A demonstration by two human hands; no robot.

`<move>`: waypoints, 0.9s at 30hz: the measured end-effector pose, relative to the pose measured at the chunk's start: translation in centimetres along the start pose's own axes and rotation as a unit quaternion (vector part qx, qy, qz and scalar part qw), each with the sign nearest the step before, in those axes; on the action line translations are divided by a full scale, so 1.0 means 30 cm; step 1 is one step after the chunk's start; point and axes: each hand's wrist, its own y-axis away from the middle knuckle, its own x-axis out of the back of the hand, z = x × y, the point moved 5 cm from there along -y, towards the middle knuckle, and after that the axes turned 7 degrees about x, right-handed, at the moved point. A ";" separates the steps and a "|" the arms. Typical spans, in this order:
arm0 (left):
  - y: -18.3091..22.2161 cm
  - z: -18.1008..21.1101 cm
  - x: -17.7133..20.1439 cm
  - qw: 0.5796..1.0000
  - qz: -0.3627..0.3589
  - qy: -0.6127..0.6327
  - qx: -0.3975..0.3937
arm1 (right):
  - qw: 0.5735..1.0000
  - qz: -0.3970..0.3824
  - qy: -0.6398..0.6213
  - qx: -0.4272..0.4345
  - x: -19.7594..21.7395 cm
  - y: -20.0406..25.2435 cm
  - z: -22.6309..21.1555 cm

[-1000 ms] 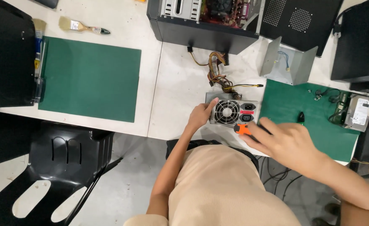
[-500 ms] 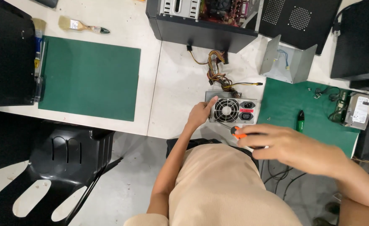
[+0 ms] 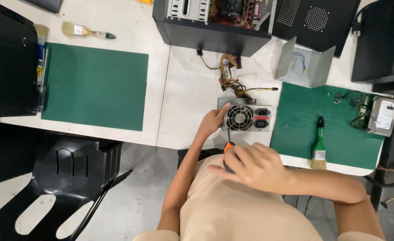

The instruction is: Disassembling a computer power supply unit by removing screws and prying open the metal casing for inspection.

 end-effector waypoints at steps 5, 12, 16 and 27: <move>0.002 -0.002 0.004 1.000 -0.008 0.009 0.012 | 0.999 0.003 -0.037 0.022 -0.005 -0.009 0.072; -0.006 -0.008 0.000 1.000 -0.012 0.005 0.016 | 0.989 -0.127 -0.073 0.006 0.076 0.043 0.158; 0.038 0.047 0.020 1.000 -0.011 0.000 0.020 | 0.991 -0.124 -0.039 -0.016 0.038 0.146 0.181; 0.158 0.179 0.089 0.999 0.034 -0.011 0.008 | 0.964 -0.147 0.171 -0.141 0.066 0.246 0.124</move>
